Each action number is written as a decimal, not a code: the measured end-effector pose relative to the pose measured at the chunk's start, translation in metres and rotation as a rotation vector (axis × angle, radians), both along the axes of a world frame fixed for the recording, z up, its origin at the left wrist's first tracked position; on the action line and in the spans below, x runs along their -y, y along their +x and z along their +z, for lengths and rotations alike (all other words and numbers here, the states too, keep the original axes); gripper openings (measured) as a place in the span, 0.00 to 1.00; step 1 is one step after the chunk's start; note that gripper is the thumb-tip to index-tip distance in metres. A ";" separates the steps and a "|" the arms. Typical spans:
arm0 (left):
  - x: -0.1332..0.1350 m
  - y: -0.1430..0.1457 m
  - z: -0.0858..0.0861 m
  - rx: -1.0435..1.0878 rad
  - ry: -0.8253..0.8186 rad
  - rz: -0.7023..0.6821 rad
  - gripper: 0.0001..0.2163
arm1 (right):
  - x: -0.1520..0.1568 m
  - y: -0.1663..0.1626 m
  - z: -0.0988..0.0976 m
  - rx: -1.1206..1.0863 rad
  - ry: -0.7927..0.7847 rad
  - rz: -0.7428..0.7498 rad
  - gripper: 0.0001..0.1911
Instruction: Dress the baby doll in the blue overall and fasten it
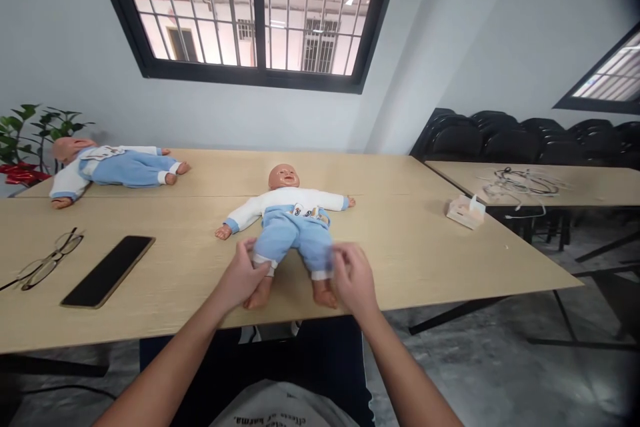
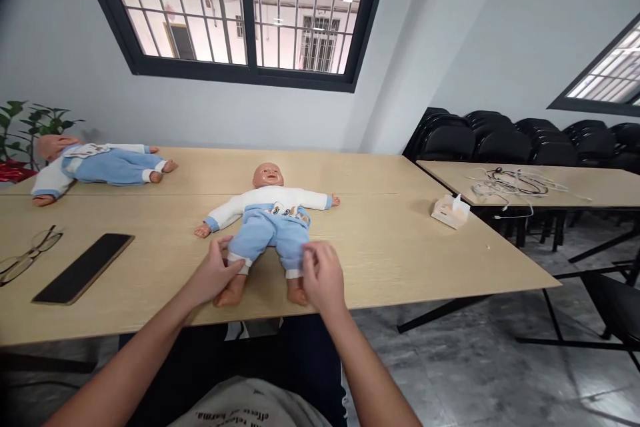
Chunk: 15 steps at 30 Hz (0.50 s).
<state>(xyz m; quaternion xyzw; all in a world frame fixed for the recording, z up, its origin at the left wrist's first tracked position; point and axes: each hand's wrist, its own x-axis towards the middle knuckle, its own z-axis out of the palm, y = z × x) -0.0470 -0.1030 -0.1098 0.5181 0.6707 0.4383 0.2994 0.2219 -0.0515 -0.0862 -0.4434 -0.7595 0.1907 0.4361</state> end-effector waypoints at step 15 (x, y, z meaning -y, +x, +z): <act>0.068 0.090 -0.019 -0.748 0.478 -0.131 0.14 | -0.078 -0.053 -0.040 -0.560 -0.610 0.180 0.22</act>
